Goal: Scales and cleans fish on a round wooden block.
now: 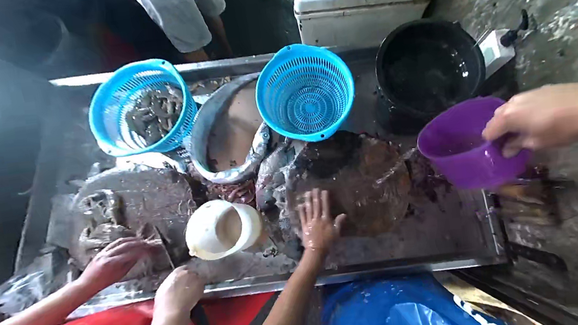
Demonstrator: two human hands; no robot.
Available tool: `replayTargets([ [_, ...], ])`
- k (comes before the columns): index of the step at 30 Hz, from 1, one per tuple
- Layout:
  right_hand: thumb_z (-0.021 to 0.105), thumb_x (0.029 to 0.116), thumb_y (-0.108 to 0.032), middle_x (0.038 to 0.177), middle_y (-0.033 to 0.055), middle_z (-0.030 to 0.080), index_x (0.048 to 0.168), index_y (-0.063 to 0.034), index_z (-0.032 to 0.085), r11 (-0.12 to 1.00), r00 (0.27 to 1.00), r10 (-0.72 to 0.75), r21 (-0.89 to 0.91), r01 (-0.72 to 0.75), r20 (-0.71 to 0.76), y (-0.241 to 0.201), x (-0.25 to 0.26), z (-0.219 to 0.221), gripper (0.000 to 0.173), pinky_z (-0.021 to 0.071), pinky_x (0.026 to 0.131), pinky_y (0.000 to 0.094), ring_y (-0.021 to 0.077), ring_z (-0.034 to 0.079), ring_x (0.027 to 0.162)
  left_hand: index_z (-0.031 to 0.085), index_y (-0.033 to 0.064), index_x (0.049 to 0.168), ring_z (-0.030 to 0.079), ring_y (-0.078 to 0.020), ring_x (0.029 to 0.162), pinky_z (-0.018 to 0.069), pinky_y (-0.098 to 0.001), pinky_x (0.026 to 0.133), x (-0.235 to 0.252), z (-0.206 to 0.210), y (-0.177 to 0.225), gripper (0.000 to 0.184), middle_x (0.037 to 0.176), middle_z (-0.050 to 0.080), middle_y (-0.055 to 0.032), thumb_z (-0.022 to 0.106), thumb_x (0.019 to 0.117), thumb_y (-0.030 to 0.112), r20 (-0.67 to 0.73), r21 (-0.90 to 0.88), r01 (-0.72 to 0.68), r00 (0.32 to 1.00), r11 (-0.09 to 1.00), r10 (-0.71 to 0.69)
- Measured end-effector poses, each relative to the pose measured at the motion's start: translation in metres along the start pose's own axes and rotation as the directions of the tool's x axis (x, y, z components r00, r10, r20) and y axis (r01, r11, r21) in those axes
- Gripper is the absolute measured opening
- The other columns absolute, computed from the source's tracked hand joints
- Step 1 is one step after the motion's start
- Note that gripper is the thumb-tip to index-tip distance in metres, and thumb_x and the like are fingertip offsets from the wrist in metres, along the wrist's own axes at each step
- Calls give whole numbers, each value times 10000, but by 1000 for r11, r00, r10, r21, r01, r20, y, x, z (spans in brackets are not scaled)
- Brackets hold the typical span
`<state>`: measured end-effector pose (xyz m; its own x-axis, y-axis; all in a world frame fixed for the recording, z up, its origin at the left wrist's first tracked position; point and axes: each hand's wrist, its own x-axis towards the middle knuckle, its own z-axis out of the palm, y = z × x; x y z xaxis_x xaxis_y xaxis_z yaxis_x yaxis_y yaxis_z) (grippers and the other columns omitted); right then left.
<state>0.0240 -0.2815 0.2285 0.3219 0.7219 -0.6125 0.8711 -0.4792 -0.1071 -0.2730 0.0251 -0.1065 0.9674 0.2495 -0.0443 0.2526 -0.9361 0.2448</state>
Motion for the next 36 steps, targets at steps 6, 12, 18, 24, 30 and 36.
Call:
replayTargets([
  [6, 764, 928, -132, 932, 195, 732, 1001, -84, 758, 963, 877, 257, 180, -199, -406, 34, 37, -33, 88, 519, 818, 713, 439, 701, 941, 191, -22, 1625, 37, -461, 1579, 20, -732, 1217, 122, -14, 30, 1083, 1695, 117, -278, 459, 929, 763, -104, -62, 217, 969, 974, -222],
  [12, 690, 967, -135, 1178, 188, 718, 1149, -66, 728, 912, 766, 411, 219, -347, -494, 56, 128, 24, 198, 489, 968, 679, 441, 627, 1193, 211, 123, 1658, 17, -334, 1606, -27, -670, 1256, 129, 52, 211, 992, 1736, 122, -106, 493, 926, 732, 154, -213, -444, 865, 870, 479],
  [18, 497, 1014, -183, 1333, 211, 621, 1252, -25, 680, 955, 551, 274, 292, -58, -788, -44, 143, 124, 339, 420, 1142, 547, 391, 528, 1328, 237, 148, 1655, 130, -279, 1601, 68, -630, 1279, 54, 12, 66, 962, 1727, 186, -74, 299, 956, 805, 146, -43, -229, 961, 972, 233],
  [24, 499, 1031, -560, 1695, 67, 307, 1588, -141, 415, 787, 740, -411, 203, 583, -532, -247, 227, 267, 702, 182, 1304, 532, 253, 209, 1591, 409, 37, 1558, 341, -439, 1497, 293, -608, 1215, 45, -42, -101, 640, 1617, 357, -250, 521, 1037, 391, 2, -154, 487, 870, 860, -493],
  [30, 537, 982, -636, 1741, -2, 166, 1662, -194, 236, 901, 886, -139, 315, 299, -442, -230, 335, 182, 865, 18, 1281, 627, 235, 71, 1615, 424, 98, 1557, 499, -530, 1321, 410, -673, 1090, 95, -31, -150, 810, 1464, 492, -331, 732, 915, 485, 274, -147, 719, 689, 679, -671],
  [36, 336, 986, -748, 1737, 153, 104, 1667, -119, 169, 837, 680, 537, 416, -355, -499, -99, 235, 229, 942, 57, 1221, 752, 381, 30, 1605, 141, 112, 1616, 628, -478, 1187, 500, -646, 1009, 105, -33, -151, 1219, 1333, 595, -324, 914, 729, 431, 231, -286, 760, 646, 583, -728],
])
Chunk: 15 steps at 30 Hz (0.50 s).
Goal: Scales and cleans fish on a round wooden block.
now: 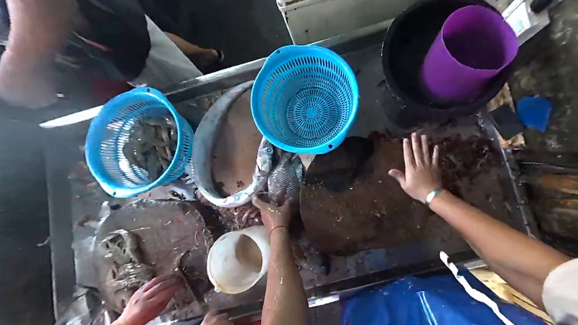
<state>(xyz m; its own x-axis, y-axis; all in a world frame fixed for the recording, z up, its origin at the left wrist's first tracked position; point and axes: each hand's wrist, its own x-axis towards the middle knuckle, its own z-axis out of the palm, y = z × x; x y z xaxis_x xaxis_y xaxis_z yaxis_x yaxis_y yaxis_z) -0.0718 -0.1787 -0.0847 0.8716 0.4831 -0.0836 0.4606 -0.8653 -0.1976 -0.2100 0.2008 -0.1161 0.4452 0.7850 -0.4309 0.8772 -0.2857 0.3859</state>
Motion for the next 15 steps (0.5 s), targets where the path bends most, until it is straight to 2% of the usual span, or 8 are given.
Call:
replayTargets([
  [1, 407, 990, -701, 1732, 182, 99, 1662, -83, 168, 998, 998, -46, 42, 45, 43, -20, -22, -5, 944, 56, 1219, 758, 398, 21, 1602, 70, 106, 1629, 626, -464, 1194, 507, -623, 1010, 0, -2, 0, 1313, 1352, 577, -326, 933, 692, 422, -29, -42, 26, 999, 999, -27],
  [2, 495, 978, -652, 1723, 190, 141, 1650, -64, 210, 980, 982, -173, 110, 164, 77, -52, -47, 1, 937, 88, 1222, 743, 395, 60, 1600, 96, 97, 1622, 618, -452, 1209, 511, -608, 1015, 2, -2, 0, 1323, 1372, 564, -320, 952, 659, 401, -42, -84, 29, 999, 996, -32],
  [4, 620, 934, -634, 1721, 97, 225, 1639, -123, 289, 848, 854, -494, 306, 432, 164, -123, -98, 31, 932, 115, 1264, 654, 302, 134, 1603, 328, 68, 1559, 590, -416, 1270, 488, -585, 1065, -5, -1, -6, 1126, 1399, 571, -281, 960, 660, 311, 9, -145, -17, 1000, 989, 19],
  [6, 602, 914, -698, 1739, 37, 172, 1654, -161, 257, 738, 726, -659, 356, 573, 197, -154, -98, 55, 977, 37, 1286, 619, 251, 75, 1615, 437, 53, 1517, 563, -380, 1321, 453, -565, 1111, -4, 1, -4, 976, 1424, 573, -246, 929, 698, 256, 66, -108, -70, 995, 992, 78],
  [8, 598, 901, -711, 1741, 33, 160, 1662, -161, 228, 833, 805, -539, 296, 468, 246, -127, -72, 41, 1009, 22, 1272, 645, 257, 74, 1614, 435, 50, 1516, 557, -390, 1330, 436, -578, 1119, -4, -1, 0, 950, 1424, 576, -249, 915, 710, 196, 100, -16, -64, 993, 998, 66],
  [11, 511, 966, -682, 1747, 25, 130, 1671, -198, 191, 983, 971, -153, 134, 129, 186, -14, -50, 9, 913, 18, 1268, 660, 256, 39, 1617, 475, 29, 1483, 574, -395, 1307, 447, -587, 1104, -4, -11, -2, 895, 1386, 601, -252, 911, 717, 187, 158, 20, -54, 986, 998, 51],
  [13, 525, 990, -638, 1736, 118, 150, 1653, -198, 269, 996, 995, 66, 59, -70, 76, 60, -65, -7, 836, 53, 1259, 690, 339, 50, 1610, 505, 24, 1459, 618, -365, 1242, 501, -571, 1053, -7, -22, -13, 878, 1339, 634, -233, 915, 704, 204, 199, -101, -52, 977, 993, 72],
  [15, 605, 1016, -433, 1683, 218, 249, 1574, -175, 436, 980, 978, 200, -13, -200, 53, 113, -77, -48, 638, 183, 1218, 727, 464, 157, 1566, 470, 24, 1476, 649, -347, 1150, 552, -559, 957, -24, -41, -12, 909, 1313, 632, -232, 911, 698, 182, 189, -317, -47, 976, 947, 111],
])
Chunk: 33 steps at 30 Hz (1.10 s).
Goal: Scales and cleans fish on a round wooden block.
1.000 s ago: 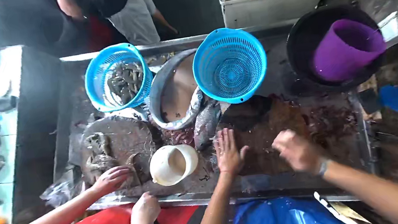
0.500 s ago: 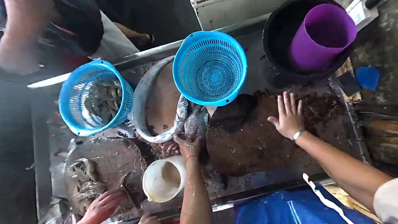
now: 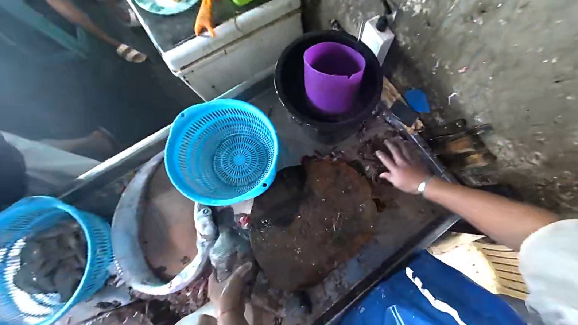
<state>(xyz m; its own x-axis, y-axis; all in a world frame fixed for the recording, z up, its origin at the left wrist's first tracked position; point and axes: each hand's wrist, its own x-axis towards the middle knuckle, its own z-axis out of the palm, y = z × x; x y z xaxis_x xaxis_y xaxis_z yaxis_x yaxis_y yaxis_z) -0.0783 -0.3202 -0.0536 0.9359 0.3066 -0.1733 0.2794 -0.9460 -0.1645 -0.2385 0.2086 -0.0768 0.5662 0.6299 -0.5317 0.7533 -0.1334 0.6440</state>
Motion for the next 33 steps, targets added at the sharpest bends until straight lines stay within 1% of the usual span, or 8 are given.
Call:
replayTargets([
  [2, 661, 948, -115, 1540, 257, 460, 1356, -90, 647, 992, 999, 47, -115, -45, 10, 35, 5, -44, 410, 300, 1150, 741, 505, 346, 1468, 381, 70, 1538, 671, -306, 1103, 591, -521, 892, -31, -13, 14, 996, 1335, 619, -206, 902, 698, 186, 1, -170, -64, 998, 983, 65],
  [4, 637, 932, -21, 1400, 293, 553, 1234, -5, 699, 954, 984, 168, -261, -148, 57, 57, 21, -71, 308, 320, 1087, 765, 529, 442, 1360, 288, 114, 1595, 656, -270, 1160, 595, -481, 918, -61, -23, 32, 1131, 1411, 574, -183, 902, 648, 195, 34, -209, -154, 986, 966, 165],
  [9, 546, 1023, -102, 1371, 314, 596, 1254, 48, 678, 863, 911, 314, -481, -155, 269, 93, 50, -57, 305, 180, 1196, 737, 527, 427, 1402, 443, 148, 1535, 687, -220, 1119, 619, -443, 891, -91, -13, 64, 992, 1358, 633, -124, 908, 673, 307, 304, -101, -215, 923, 971, 236],
  [11, 563, 1012, -84, 1306, 332, 624, 1225, 57, 682, 825, 888, 293, -563, -47, 355, 88, 48, -64, 281, 194, 1166, 766, 551, 451, 1363, 524, 185, 1492, 737, -274, 961, 644, -490, 775, -87, 12, 56, 804, 1282, 674, -156, 882, 782, 310, 254, 49, -208, 949, 977, 189],
  [15, 590, 994, -68, 1340, 265, 631, 1135, 12, 742, 814, 853, 259, -578, 60, 453, 88, 28, -77, 222, 266, 1183, 689, 472, 460, 1391, 486, 100, 1498, 681, -314, 1134, 544, -529, 982, -92, 68, 46, 770, 1272, 681, -189, 806, 869, 408, 38, 99, -206, 978, 974, 203],
  [18, 580, 1000, -63, 1379, 298, 593, 1169, 25, 722, 795, 807, 314, -603, 63, 499, 81, 20, -77, 238, 320, 1141, 700, 501, 461, 1381, 450, 6, 1498, 549, -363, 1330, 423, -543, 1133, -98, 97, 60, 909, 1408, 577, -250, 777, 855, 559, -23, 71, -177, 984, 982, 179],
  [26, 580, 999, -74, 1248, 319, 642, 1122, 49, 720, 673, 805, 306, -714, 196, 509, 80, 21, -97, 223, 426, 991, 733, 532, 533, 1271, 435, 44, 1478, 622, -459, 1188, 482, -681, 974, -70, 104, 87, 1031, 1272, 648, -275, 875, 713, 578, 9, 203, -63, 998, 977, 62],
  [33, 614, 962, -19, 1303, 373, 568, 1048, 117, 694, 710, 834, 460, -690, -140, 304, 17, 21, -199, 180, 491, 885, 719, 567, 532, 1241, 489, 91, 1444, 680, -299, 1081, 582, -531, 865, -75, 122, 81, 802, 1240, 673, -173, 879, 772, 290, 105, -464, -9, 992, 886, 65],
])
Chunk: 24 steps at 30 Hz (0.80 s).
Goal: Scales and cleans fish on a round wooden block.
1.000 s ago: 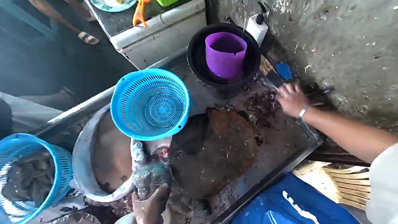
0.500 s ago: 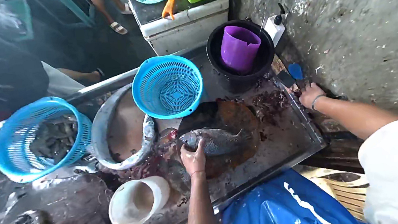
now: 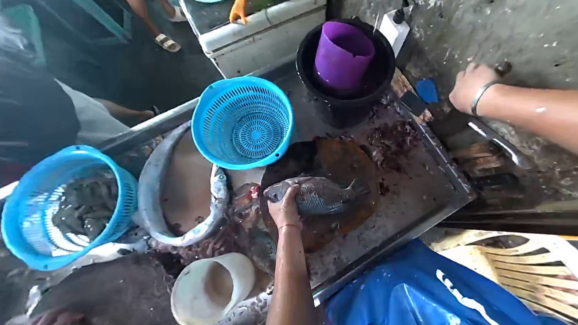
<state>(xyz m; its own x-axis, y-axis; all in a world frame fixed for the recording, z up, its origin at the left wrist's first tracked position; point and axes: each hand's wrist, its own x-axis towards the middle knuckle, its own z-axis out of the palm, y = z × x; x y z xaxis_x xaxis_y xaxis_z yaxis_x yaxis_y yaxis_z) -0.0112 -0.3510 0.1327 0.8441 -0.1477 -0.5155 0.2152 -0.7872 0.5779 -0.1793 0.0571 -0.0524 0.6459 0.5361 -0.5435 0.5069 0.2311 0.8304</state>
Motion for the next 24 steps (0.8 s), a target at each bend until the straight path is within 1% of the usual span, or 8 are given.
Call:
replayTargets([
  [3, 712, 909, -27, 1204, 335, 629, 1134, 89, 669, 998, 997, 24, 58, -28, 68, 11, -51, -28, 257, 520, 813, 695, 530, 621, 1122, 447, 118, 1478, 701, -305, 1040, 604, -528, 817, -15, -1, 12, 752, 1217, 684, -172, 830, 846, 258, 50, -244, 50, 998, 969, -39],
  [6, 670, 949, -48, 1031, 279, 692, 1336, -103, 600, 992, 1000, -26, 127, 25, 7, 22, -88, -24, 397, 520, 755, 688, 522, 665, 1011, 453, 101, 1470, 702, -301, 1070, 604, -536, 861, -21, -14, 30, 682, 1220, 689, -167, 788, 895, 253, 39, -305, 11, 999, 952, 1],
  [10, 574, 990, -41, 1222, 310, 640, 1496, -355, 522, 939, 989, 84, 341, -37, -124, 36, -110, 10, 598, 514, 765, 722, 555, 649, 1028, 502, 109, 1438, 699, -281, 1076, 599, -533, 857, -13, -31, 36, 587, 1221, 695, -142, 735, 933, 295, -2, -276, -59, 998, 959, 61],
  [14, 715, 851, 58, 1209, 337, 624, 1552, -208, 379, 660, 981, 155, 751, -14, -118, 21, -146, 45, 821, 527, 770, 738, 564, 654, 998, 439, 119, 1492, 685, -270, 1112, 591, -520, 893, -13, -45, 40, 589, 1259, 674, -147, 672, 978, 286, -36, -316, -102, 995, 943, 96],
  [16, 680, 891, 15, 1046, 223, 661, 1486, -142, 312, 413, 983, 101, 905, 99, -153, -15, -161, 89, 716, 594, 629, 620, 416, 694, 761, 458, 110, 1474, 692, -262, 1090, 594, -506, 878, -13, -52, 38, 553, 1238, 682, -145, 649, 990, 299, -52, -323, -117, 993, 939, 106],
  [18, 658, 983, -152, 1110, 200, 683, 1523, -137, 343, 294, 963, 120, 935, 199, -242, -66, -167, 134, 625, 592, 757, 613, 376, 708, 861, 483, 111, 1458, 689, -266, 1100, 590, -518, 891, -17, -58, 36, 531, 1245, 683, -140, 635, 995, 323, -56, -336, -123, 992, 934, 111],
  [21, 450, 1080, -452, 1304, 170, 688, 1606, -323, 378, 448, 952, -70, 843, 297, -298, -142, -173, 200, 545, 574, 907, 623, 384, 720, 1050, 567, 94, 1370, 693, -267, 1075, 586, -517, 877, -34, -65, 37, 452, 1201, 700, -133, 630, 986, 323, -107, -376, -136, 989, 917, 103],
  [24, 367, 1101, -400, 1162, 202, 693, 1587, -440, 365, 586, 797, -413, 541, 603, -441, -187, -165, 262, 487, 593, 716, 593, 409, 717, 893, 608, 72, 1297, 699, -263, 1030, 588, -508, 846, -52, -71, 40, 376, 1150, 707, -141, 611, 1003, 305, -204, -419, -168, 975, 892, 88],
])
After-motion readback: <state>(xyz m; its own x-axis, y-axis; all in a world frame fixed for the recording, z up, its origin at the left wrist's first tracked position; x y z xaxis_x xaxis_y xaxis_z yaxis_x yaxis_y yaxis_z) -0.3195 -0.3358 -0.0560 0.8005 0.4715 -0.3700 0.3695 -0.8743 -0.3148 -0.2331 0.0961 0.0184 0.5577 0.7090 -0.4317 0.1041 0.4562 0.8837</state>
